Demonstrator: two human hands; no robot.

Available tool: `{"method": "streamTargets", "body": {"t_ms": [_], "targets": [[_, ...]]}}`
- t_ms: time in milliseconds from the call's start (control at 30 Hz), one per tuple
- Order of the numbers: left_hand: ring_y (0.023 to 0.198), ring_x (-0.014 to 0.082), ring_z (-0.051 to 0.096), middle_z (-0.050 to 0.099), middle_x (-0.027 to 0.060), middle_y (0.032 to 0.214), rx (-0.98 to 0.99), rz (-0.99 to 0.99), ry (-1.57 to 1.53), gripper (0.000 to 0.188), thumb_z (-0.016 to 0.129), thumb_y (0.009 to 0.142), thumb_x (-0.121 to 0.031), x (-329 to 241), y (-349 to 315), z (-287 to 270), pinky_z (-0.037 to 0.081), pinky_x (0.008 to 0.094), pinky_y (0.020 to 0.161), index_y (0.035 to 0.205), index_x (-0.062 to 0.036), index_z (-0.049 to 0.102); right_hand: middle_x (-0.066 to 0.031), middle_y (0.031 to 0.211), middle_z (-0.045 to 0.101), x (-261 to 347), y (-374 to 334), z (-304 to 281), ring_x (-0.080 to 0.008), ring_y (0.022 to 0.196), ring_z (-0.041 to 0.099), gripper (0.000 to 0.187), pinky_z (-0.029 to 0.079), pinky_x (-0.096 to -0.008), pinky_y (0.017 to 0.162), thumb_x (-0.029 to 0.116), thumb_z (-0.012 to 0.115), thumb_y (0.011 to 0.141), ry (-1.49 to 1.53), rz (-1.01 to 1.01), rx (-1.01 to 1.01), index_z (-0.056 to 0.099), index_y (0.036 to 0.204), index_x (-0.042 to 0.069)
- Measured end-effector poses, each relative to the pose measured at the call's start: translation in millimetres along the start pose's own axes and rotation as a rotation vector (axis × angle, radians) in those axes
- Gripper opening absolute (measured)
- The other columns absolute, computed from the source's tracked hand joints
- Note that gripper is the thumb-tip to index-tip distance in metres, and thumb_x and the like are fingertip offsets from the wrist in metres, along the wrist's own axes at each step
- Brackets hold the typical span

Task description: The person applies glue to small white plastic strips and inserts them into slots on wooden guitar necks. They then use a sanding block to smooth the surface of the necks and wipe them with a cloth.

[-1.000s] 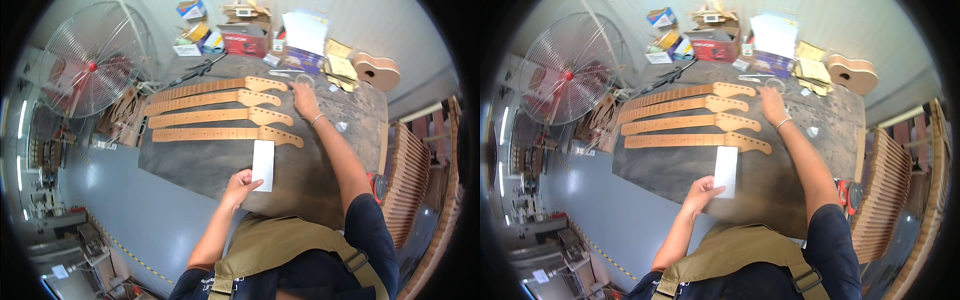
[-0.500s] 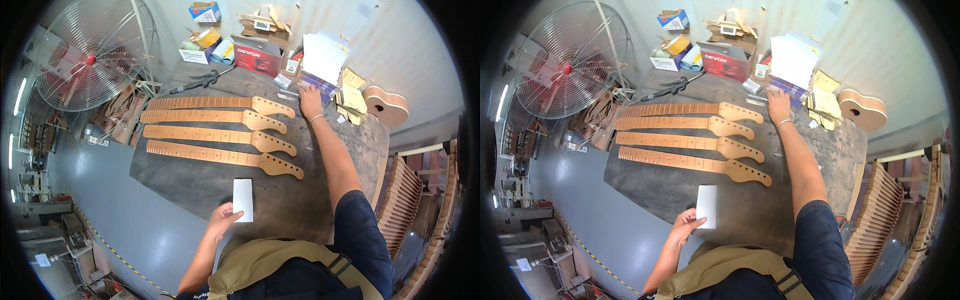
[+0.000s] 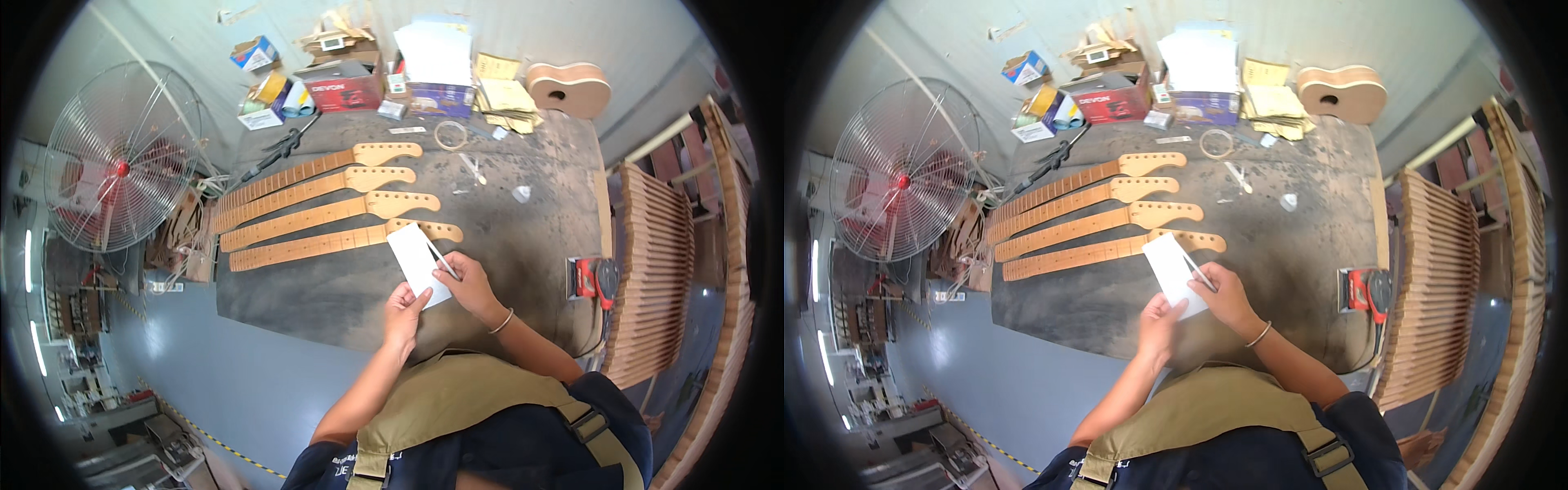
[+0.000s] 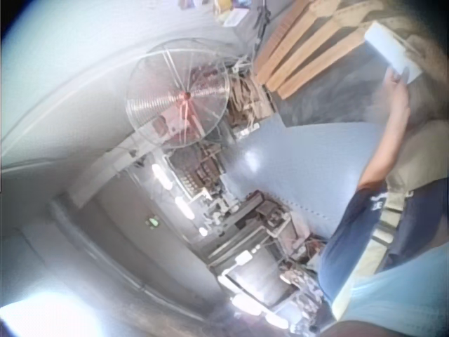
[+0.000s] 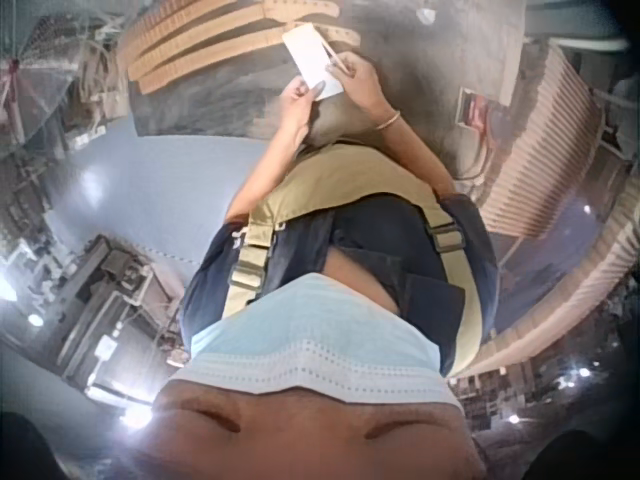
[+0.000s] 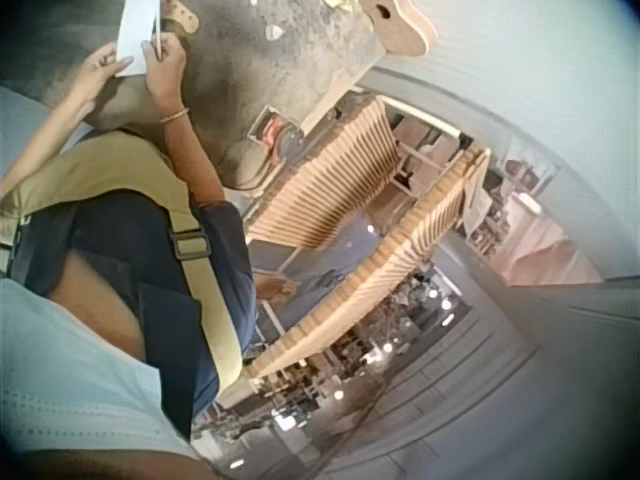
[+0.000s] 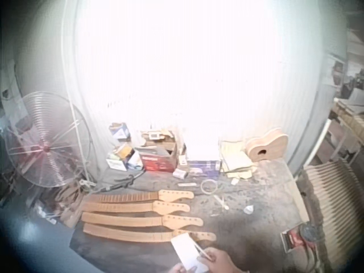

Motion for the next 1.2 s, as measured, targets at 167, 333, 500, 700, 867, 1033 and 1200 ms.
{"method": "streamTargets", "body": {"t_ms": [167,333,500,700,867,1033,1200], "targets": [[0.13,0.0347,0.054,0.052,0.0218,0.143,-0.289,0.557,0.991,0.085,0.096,0.077,-0.015,-13,-39,28,0.044,0.0426,0.109,0.145,0.0007,0.047,-0.0099,0.09,0.063,76,-46,-36,-0.03,0.08,0.067,0.008,0.051,-0.0391,0.065,0.006,0.071,0.091,-0.681,-0.39,-0.146,0.067,0.097,0.004],[0.144,0.0393,0.048,0.052,0.0181,0.155,-0.054,1.131,1.502,0.062,0.082,0.087,-0.013,-22,-68,67,0.038,0.0519,0.114,0.145,-0.0068,0.061,-0.0058,0.088,0.055,39,-89,-64,-0.0236,0.081,0.065,0.008,0.052,-0.0367,0.064,0.007,0.068,0.086,-0.997,-0.677,-0.062,0.063,0.092,0.009],[0.133,0.0343,0.058,0.066,0.0116,0.138,0.202,0.893,1.513,0.054,0.074,0.079,-0.001,29,-62,60,0.041,0.0471,0.111,0.132,-0.0082,0.069,-0.0039,0.09,0.058,7,-129,-72,-0.0208,0.082,0.066,0.008,0.053,-0.0339,0.064,0.009,0.068,0.086,-1.012,-0.724,-0.044,0.064,0.093,0.009],[0.119,0.0333,0.063,0.069,0.0124,0.127,0.276,0.834,1.336,0.051,0.071,0.083,-0.009,62,-93,60,0.044,0.0444,0.101,0.133,-0.0058,0.067,-0.0029,0.093,0.062,-18,-167,-84,-0.0187,0.083,0.067,0.009,0.053,-0.033,0.064,0.01,0.069,0.085,-1.05,-0.679,-0.054,0.065,0.094,0.009],[0.114,0.0271,0.065,0.071,0.0092,0.119,0.406,1.018,1.522,0.044,0.077,0.086,-0.016,72,-105,68,0.047,0.0449,0.099,0.128,-0.0039,0.07,-0.0028,0.093,0.062,-25,-190,-82,-0.0186,0.084,0.067,0.009,0.054,-0.0326,0.065,0.01,0.069,0.085,-1.067,-0.635,-0.087,0.066,0.094,0.009],[0.109,0.0242,0.067,0.072,0.0064,0.113,0.596,1.207,1.592,0.036,0.071,0.08,-0.008,70,-85,57,0.051,0.0418,0.094,0.116,-0.0041,0.074,-0.006,0.094,0.062,-31,-201,-64,-0.0238,0.084,0.068,0.011,0.055,-0.0363,0.066,0.013,0.07,0.09,-1.026,-0.52,-0.067,0.066,0.099,0.007],[0.107,0.0259,0.068,0.072,0.007,0.112,0.663,1.169,1.616,0.033,0.07,0.08,-0.006,77,-77,28,0.054,0.0414,0.092,0.112,-0.0045,0.073,-0.0139,0.1,0.063,-39,-198,-71,-0.0384,0.085,0.067,0.016,0.055,-0.0479,0.071,0.018,0.067,0.102,-0.665,-0.204,-0.295,0.062,0.109,0.005]]}}
Point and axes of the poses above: each hand's wrist, its own y-axis towards the middle knuckle, its own z-axis out of the palm, x = y × z, the point moved 7 cm from there along y, towards the middle knuckle
